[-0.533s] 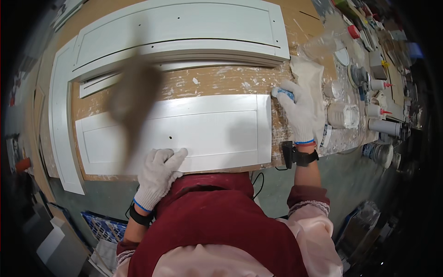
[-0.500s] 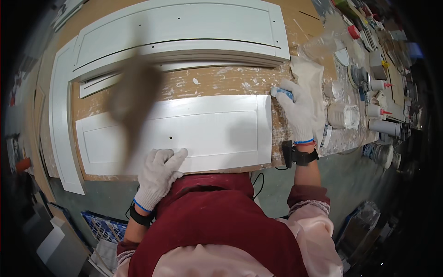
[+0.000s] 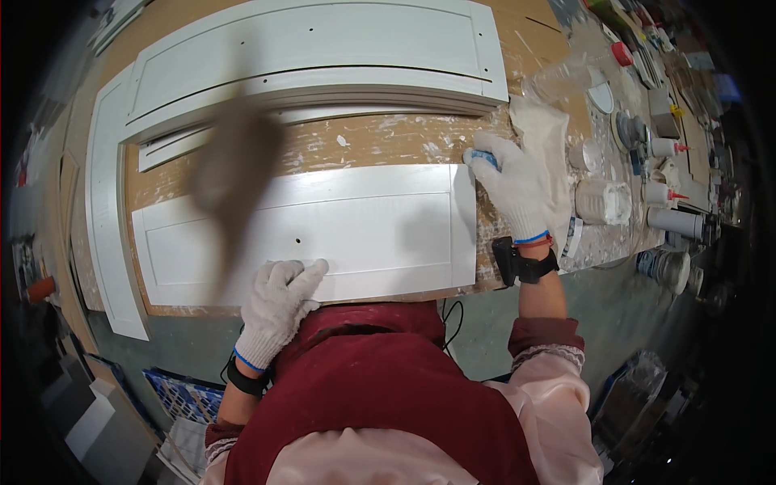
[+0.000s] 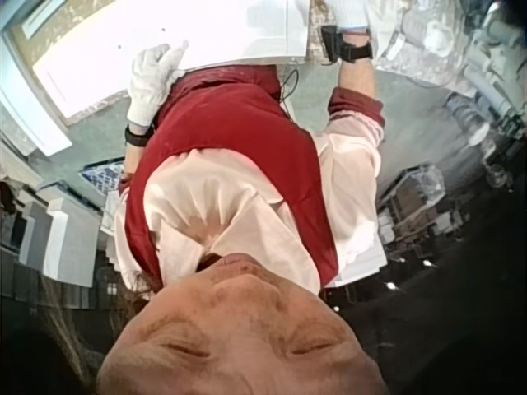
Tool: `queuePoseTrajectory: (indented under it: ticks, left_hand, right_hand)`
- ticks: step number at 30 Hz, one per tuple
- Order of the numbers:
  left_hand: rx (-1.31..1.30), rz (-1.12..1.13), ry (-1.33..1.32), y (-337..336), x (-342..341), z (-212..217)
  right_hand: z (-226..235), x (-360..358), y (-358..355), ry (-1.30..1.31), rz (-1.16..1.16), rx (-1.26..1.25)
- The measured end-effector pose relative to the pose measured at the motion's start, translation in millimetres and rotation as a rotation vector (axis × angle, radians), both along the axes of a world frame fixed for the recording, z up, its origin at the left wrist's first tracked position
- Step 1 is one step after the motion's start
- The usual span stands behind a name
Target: The person sands the edges and surfaces of white wooden panels using a sanding block. They repeatedly flip the panels over and wipe them with a cloth to remove dust, working methodically on each piece on a workbench.
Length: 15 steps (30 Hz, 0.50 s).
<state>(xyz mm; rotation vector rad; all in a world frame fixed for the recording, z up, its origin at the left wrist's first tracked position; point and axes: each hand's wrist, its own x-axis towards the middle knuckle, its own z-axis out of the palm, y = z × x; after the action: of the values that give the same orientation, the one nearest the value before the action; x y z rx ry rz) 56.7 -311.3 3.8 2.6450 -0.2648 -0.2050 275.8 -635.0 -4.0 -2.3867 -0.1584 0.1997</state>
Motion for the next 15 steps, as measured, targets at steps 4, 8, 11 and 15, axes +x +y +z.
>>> queuePoseTrajectory:
  ticks: [4,8,11,15]
  left_hand:
    - [0.027,-0.012,0.008,1,1,0]
    - [0.004,-0.017,-0.007,2,1,0]
    - [0.005,-0.024,-0.041,2,1,-1]
    - [-0.04,-0.024,-0.034,4,1,-8]
  right_hand:
    - [1,10,-9,-0.032,0.055,-0.106]
    - [-4,1,-7,-0.056,0.008,0.036]
    - [4,5,-9,0.013,0.035,-0.031]
    - [21,-4,-3,0.036,-0.03,0.062]
